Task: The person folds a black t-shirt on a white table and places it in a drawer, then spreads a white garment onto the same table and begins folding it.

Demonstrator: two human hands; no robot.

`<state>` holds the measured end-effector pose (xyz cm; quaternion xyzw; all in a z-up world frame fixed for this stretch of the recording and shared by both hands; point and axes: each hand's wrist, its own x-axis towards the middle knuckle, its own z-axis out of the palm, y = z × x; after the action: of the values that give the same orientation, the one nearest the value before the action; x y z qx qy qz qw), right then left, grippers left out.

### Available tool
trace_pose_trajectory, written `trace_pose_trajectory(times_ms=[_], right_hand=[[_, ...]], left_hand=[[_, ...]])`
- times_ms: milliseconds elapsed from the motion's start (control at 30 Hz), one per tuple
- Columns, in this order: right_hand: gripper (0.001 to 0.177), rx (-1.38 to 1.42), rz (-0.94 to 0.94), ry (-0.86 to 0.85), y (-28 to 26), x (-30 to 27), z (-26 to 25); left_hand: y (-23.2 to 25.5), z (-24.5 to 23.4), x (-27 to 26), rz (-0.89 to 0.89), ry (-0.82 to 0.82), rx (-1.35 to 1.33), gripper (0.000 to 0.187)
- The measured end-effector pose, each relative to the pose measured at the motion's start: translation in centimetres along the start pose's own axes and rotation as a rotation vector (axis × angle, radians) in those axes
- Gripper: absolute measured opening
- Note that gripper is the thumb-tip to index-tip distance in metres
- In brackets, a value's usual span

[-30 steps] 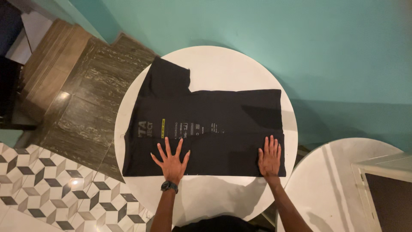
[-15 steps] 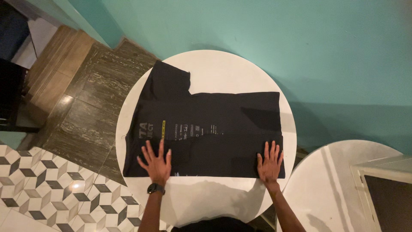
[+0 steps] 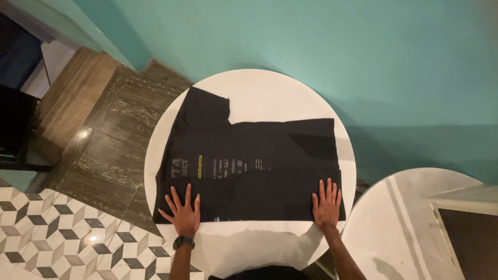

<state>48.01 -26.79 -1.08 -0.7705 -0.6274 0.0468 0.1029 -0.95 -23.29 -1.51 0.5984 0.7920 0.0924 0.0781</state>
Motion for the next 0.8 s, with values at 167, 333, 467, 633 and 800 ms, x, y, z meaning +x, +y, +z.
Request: trace_pose_trajectory(times_ms=[167, 333, 467, 633, 800], right_hand=[[0.061, -0.03, 0.016, -0.012, 0.3, -2.2, -0.5], [0.061, -0.007, 0.011, -0.008, 0.6, -3.2, -0.9], [0.062, 0.057, 0.033, -0.031, 0.8, -3.2, -0.9], [0.056, 0.153, 0.102, 0.037, 0.7, -2.1, -1.1], [0.052, 0.202, 0.029, 0.148, -1.5, 1.6, -1.9]], left_hand=[[-0.8, -0.3, -1.9, 0.015, -0.016, -0.017, 0.06], [-0.9, -0.1, -3.0, -0.009, -0.019, 0.003, 0.06], [-0.5, -0.9, -3.3, -0.06, -0.045, -0.014, 0.057], [1.6, -2.6, -1.6, -0.053, 0.029, -0.077, 0.048], [6.3, -3.0, 2.1, 0.171, 0.087, -0.155, 0.051]])
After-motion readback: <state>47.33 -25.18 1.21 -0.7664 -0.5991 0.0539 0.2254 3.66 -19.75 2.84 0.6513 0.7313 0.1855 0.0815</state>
